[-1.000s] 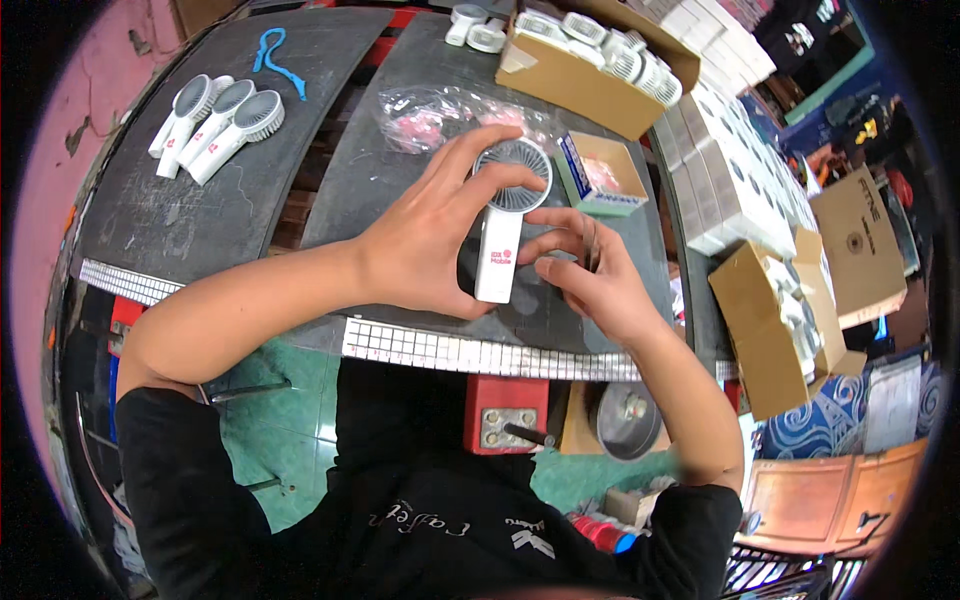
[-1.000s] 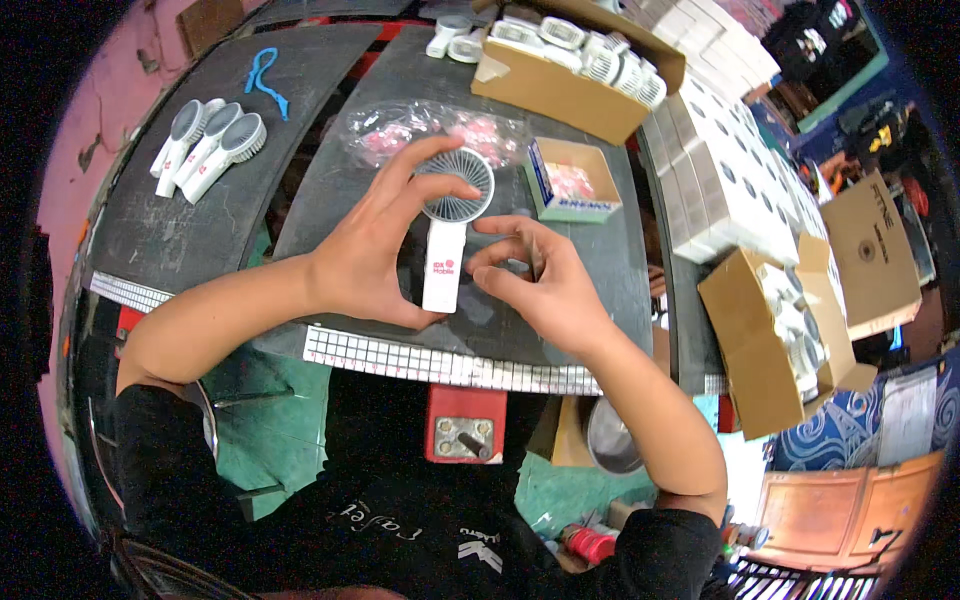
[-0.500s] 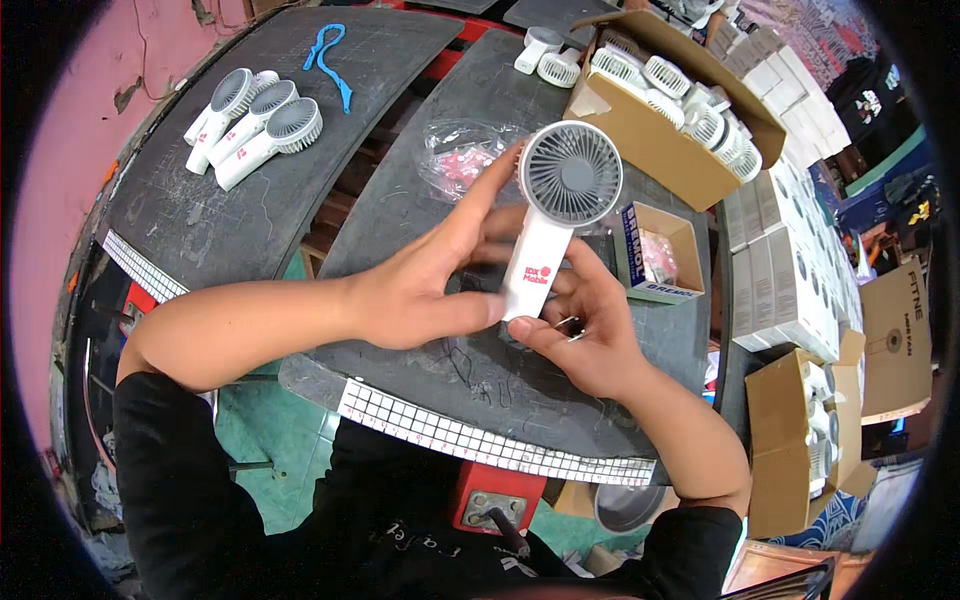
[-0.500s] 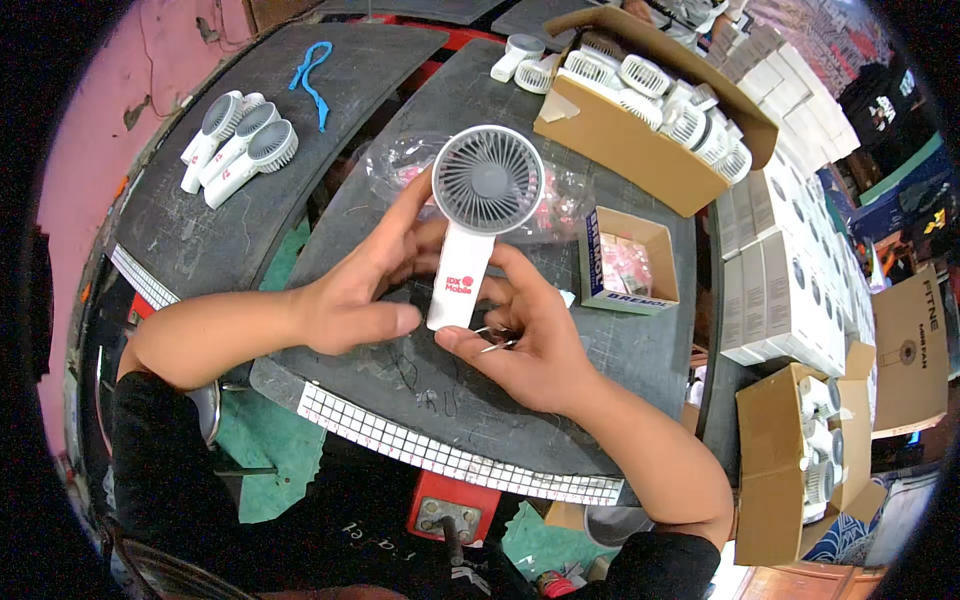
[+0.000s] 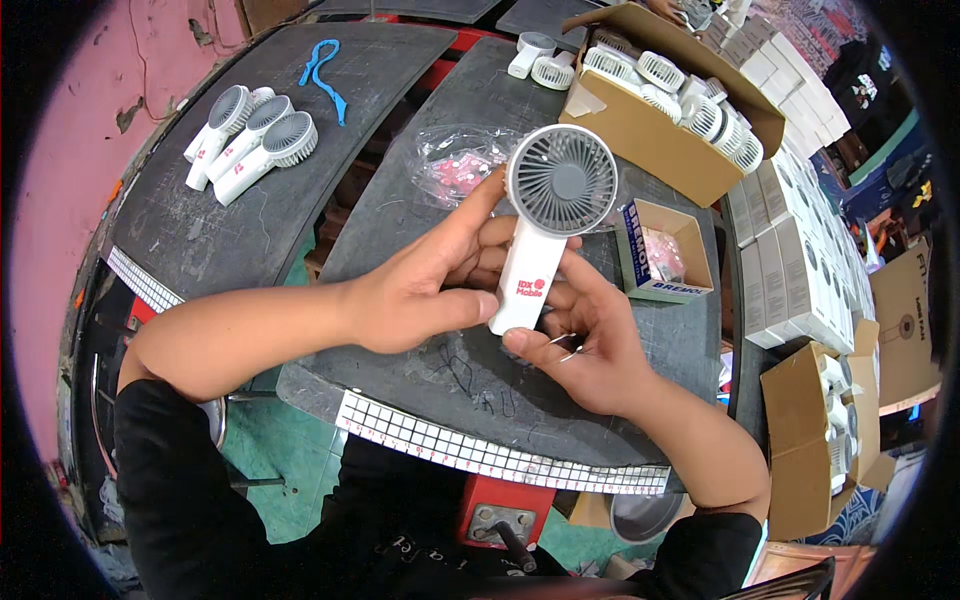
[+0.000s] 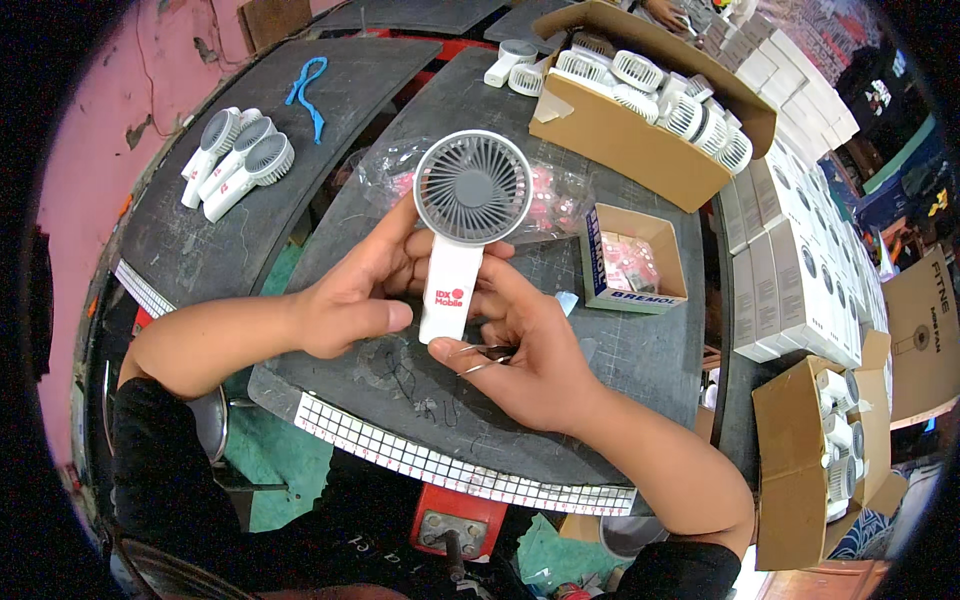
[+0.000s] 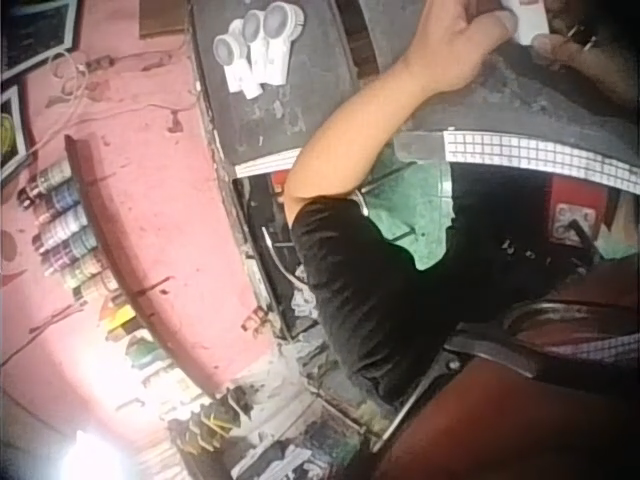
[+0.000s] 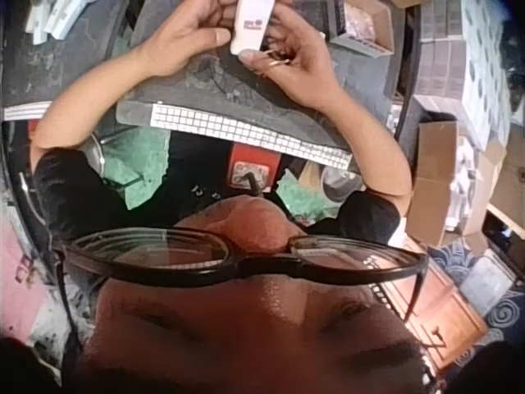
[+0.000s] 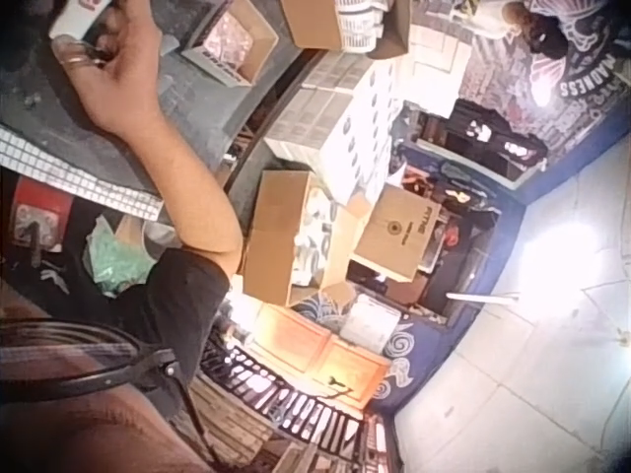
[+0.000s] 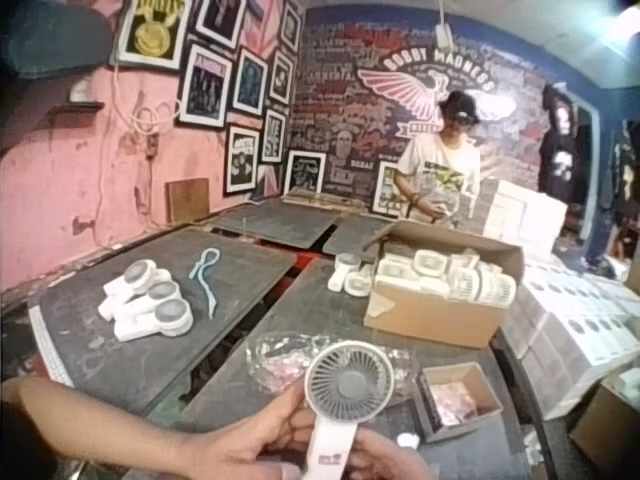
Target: Assembling and labeling handheld portable fans.
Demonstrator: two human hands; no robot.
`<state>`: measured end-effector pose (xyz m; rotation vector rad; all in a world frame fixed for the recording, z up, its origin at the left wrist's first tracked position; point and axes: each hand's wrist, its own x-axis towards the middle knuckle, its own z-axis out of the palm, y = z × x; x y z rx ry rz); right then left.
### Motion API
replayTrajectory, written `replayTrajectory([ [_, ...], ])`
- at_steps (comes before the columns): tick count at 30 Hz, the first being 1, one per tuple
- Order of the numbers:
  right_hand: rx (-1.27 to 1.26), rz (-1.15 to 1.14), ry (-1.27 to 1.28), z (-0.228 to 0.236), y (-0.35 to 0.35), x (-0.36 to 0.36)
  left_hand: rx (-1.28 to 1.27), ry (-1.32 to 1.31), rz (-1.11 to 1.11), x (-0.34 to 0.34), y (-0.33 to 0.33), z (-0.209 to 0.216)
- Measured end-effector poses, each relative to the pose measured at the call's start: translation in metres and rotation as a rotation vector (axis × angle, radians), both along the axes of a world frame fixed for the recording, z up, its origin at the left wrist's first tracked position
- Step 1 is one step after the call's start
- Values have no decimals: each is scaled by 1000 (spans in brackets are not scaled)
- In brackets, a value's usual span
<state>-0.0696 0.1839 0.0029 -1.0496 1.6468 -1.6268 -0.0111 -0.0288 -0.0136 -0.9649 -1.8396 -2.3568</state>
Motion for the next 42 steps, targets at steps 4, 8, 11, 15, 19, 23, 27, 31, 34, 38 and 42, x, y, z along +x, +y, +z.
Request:
replayTrajectory([
  [4, 17, -39, 208, -4, 2, 0, -47, -99, 171, 7, 14, 2],
  [8, 125, -22, 372, -9, 3, -4, -334, -8, 328, 11, 15, -4],
  [11, 76, 18, 380, -11, 6, -5, -499, 171, 246, 12, 13, 1],
  [15, 57, 17, 332, -8, 2, 0, -220, -77, 269, 15, 21, -7],
  [19, 51, 17, 361, -24, 4, -5, -497, 216, 449, 10, 22, -1],
  [23, 51, -15, 341, -13, 1, -2, -303, 140, 477, 5, 24, -1],
  [27, -26, -67, 291, -7, -2, 8, -73, 63, 370, 5, 24, 3],
  [31, 34, -73, 525, -12, 8, 1, -345, 165, 586, 20, 22, 15],
  [34, -44, -49, 588, -20, 5, -5, -406, -25, 492, 20, 13, 27],
  [38, 44, -257, 573, 2, -1, 14, -134, 161, 590, 12, -4, 37],
  [42, 64, -201, 713, 2, 2, 11, -183, 97, 927, 13, -63, 79],
])
